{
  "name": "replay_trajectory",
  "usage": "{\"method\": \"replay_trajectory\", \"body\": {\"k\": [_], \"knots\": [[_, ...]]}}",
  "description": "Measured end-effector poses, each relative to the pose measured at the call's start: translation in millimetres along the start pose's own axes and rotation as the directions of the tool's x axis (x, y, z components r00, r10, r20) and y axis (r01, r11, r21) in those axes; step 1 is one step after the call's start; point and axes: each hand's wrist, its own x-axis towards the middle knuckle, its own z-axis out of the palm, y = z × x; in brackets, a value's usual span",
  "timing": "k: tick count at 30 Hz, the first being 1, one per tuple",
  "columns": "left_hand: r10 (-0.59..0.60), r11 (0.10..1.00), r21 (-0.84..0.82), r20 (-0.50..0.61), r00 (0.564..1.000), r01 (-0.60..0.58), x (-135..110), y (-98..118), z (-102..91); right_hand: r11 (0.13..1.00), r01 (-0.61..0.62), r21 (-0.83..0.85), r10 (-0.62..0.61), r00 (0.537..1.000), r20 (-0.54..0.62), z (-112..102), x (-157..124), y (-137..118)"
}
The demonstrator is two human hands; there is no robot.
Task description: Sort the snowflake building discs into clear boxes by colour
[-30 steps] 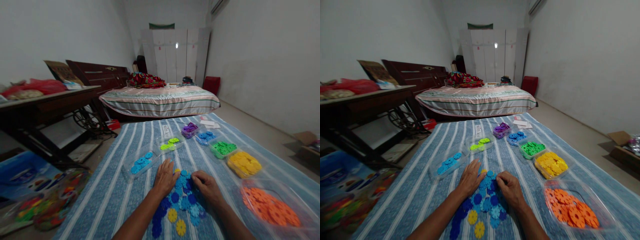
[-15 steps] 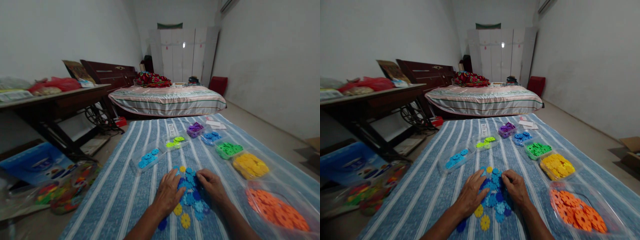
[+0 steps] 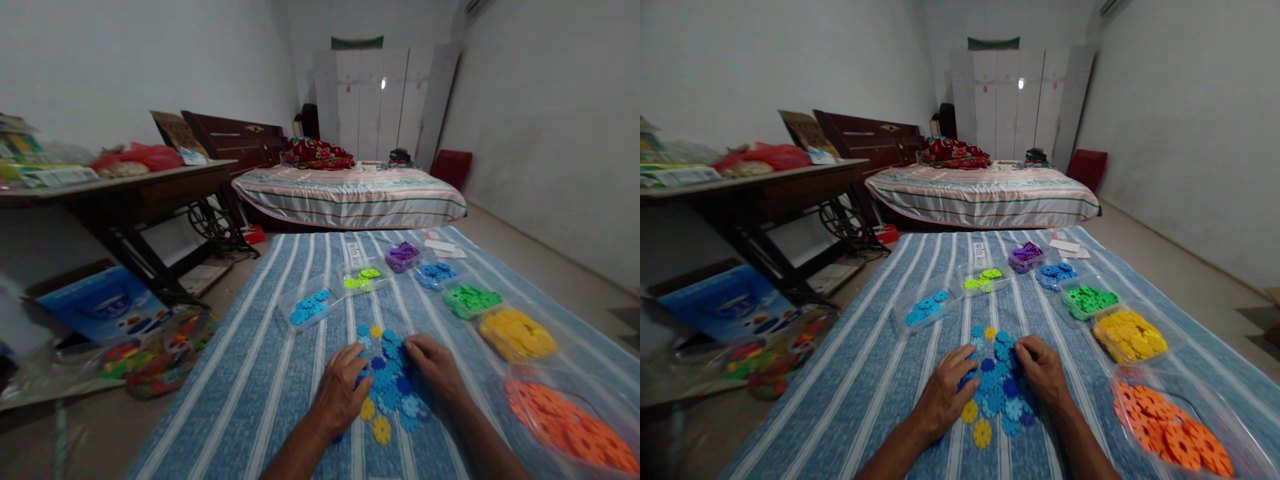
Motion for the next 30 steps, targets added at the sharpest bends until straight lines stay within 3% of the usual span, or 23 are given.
{"method": "replay_trajectory", "body": {"k": [30], "knots": [[0.009, 1.000, 0.024, -0.114, 0.993, -0.006, -6, -13, 5.7, 1.000, 0.011, -0.014, -0.011, 1.000, 0.006, 2, 1, -4]]}}
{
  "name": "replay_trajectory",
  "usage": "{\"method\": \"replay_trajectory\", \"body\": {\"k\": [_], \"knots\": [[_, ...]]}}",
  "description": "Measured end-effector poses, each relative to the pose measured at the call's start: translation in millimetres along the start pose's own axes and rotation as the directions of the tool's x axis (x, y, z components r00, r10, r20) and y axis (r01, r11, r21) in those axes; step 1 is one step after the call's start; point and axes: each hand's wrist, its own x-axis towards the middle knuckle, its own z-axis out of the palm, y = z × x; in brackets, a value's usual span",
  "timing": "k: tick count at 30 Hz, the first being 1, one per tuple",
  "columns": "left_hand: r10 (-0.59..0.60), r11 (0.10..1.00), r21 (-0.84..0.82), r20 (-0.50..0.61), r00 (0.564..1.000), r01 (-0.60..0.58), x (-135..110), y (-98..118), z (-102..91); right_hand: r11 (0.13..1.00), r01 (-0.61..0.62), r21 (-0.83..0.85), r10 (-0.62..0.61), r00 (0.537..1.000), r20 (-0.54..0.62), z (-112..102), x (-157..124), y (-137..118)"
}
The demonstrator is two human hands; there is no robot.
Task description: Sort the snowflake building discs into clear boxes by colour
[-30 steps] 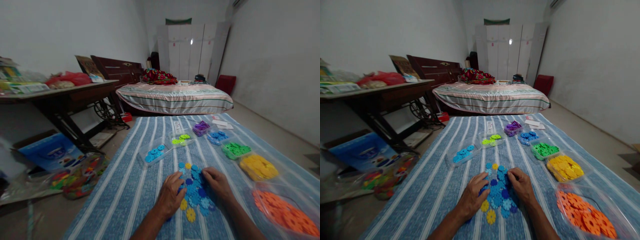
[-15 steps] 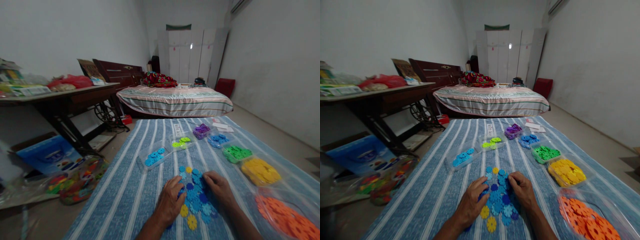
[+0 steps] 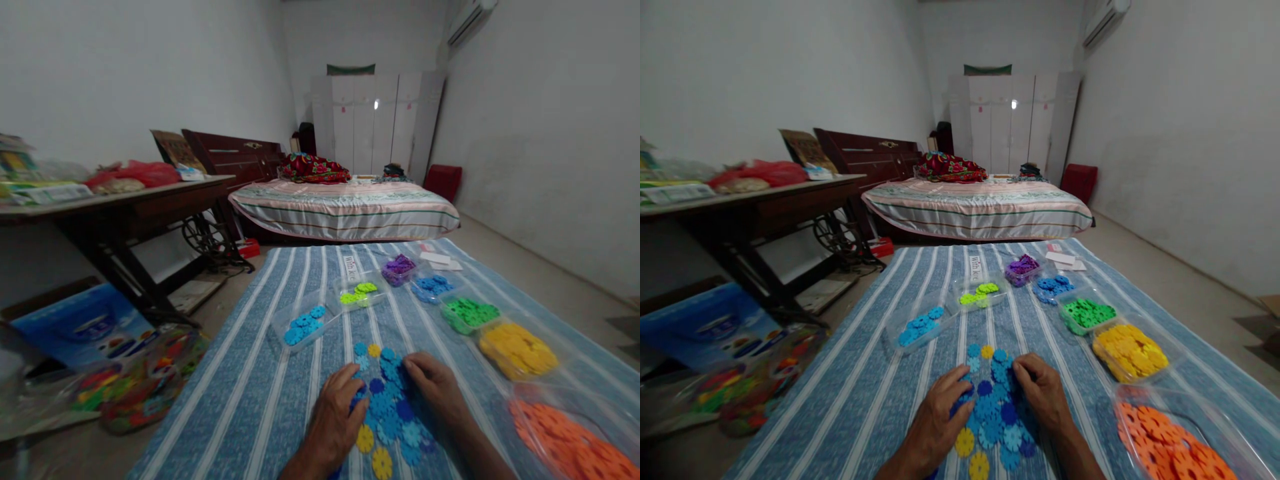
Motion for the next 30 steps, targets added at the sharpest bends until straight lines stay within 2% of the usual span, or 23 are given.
{"method": "replay_trajectory", "body": {"k": [20, 30], "knots": [[0.095, 0.995, 0.028, -0.093, 0.991, -0.093, -2, -12, 5.8, 0.999, -0.021, 0.031, 0.020, 0.999, 0.036, 6, 0, 8], [0.169, 0.985, 0.011, -0.150, 0.974, -0.169, -4, -15, 4.9, 0.999, -0.033, -0.013, 0.034, 0.998, 0.046, 6, 0, 11]]}}
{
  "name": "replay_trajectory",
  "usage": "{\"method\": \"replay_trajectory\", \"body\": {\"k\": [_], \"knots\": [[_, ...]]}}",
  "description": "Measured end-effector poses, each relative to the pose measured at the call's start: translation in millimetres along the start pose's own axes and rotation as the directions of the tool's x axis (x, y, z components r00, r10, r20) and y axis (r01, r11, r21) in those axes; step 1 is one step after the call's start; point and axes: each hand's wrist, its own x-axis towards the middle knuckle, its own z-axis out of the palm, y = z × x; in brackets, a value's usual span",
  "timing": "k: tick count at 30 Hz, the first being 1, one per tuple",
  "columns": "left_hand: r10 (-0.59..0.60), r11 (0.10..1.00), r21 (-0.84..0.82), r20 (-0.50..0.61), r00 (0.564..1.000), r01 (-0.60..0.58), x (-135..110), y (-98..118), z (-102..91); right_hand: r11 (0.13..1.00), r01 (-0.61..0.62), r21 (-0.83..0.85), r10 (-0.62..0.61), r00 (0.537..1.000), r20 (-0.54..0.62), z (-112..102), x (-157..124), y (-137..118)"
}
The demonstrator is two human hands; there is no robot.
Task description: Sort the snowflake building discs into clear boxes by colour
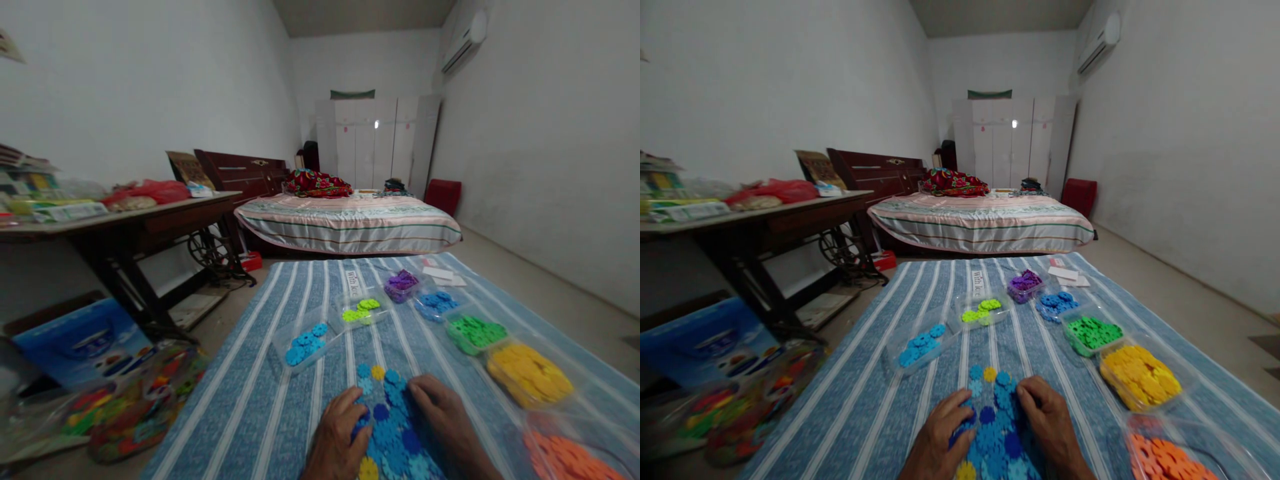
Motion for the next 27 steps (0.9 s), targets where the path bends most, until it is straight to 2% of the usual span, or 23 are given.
{"method": "replay_trajectory", "body": {"k": [5, 21, 27], "knots": [[-0.024, 0.999, -0.029, 0.011, 1.000, 0.024, 0, 0, -1.4, 1.000, -0.007, 0.025, 0.007, 1.000, 0.002, 1, 0, 1], [-0.032, 0.999, 0.037, 0.023, 0.999, 0.031, -2, -1, 4.5, 0.999, -0.002, 0.041, 0.002, 1.000, -0.013, -1, -1, -7], [-0.104, 0.994, 0.031, 0.096, 0.990, 0.101, 5, 8, -2.1, 1.000, 0.009, 0.021, -0.009, 1.000, -0.023, -3, 0, -2]]}}
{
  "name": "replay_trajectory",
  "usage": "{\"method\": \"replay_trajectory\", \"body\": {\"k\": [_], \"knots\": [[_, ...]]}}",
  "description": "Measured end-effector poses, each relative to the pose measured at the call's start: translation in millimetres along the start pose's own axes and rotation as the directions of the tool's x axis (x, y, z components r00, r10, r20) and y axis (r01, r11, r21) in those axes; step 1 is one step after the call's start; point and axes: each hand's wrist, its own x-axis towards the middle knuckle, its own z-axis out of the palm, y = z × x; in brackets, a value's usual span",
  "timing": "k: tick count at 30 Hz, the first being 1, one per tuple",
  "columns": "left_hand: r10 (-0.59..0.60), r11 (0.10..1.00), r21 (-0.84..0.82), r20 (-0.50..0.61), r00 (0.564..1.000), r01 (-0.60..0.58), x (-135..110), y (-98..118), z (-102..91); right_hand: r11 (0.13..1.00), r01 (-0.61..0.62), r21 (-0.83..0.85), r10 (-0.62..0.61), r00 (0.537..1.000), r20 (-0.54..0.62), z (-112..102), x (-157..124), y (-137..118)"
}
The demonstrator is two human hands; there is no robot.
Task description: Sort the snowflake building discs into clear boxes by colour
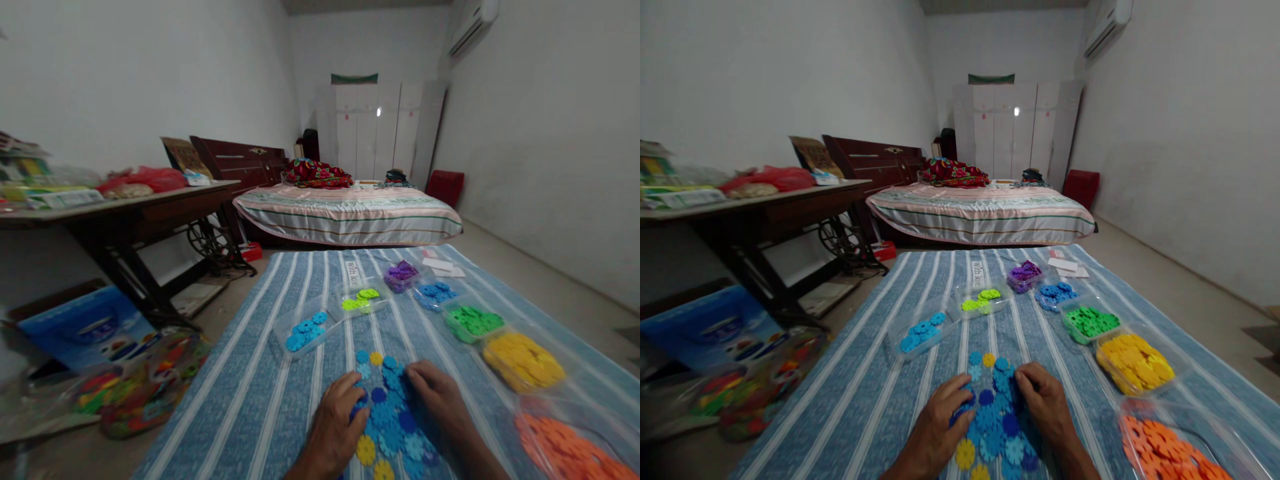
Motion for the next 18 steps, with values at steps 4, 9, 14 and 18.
{"method": "replay_trajectory", "body": {"k": [4, 9, 14, 18], "knots": [[-0.047, 0.998, -0.032, 0.043, 0.998, 0.048, 4, 6, -3.9, 1.000, 0.007, 0.007, -0.007, 1.000, -0.007, -2, -1, -1], [-0.062, 0.994, -0.091, 0.054, 0.997, 0.066, 6, 9, -3.6, 1.000, 0.010, 0.023, -0.010, 1.000, -0.030, -5, -2, -5], [-0.048, 0.990, -0.128, 0.045, 0.998, 0.053, 7, 9, 0.1, 1.000, 0.018, 0.019, -0.018, 0.999, -0.045, -9, -2, -8], [-0.053, 0.990, -0.131, 0.049, 0.997, 0.059, 8, 8, 0.4, 1.000, 0.020, 0.004, -0.019, 0.999, -0.041, -11, -2, -11]]}}
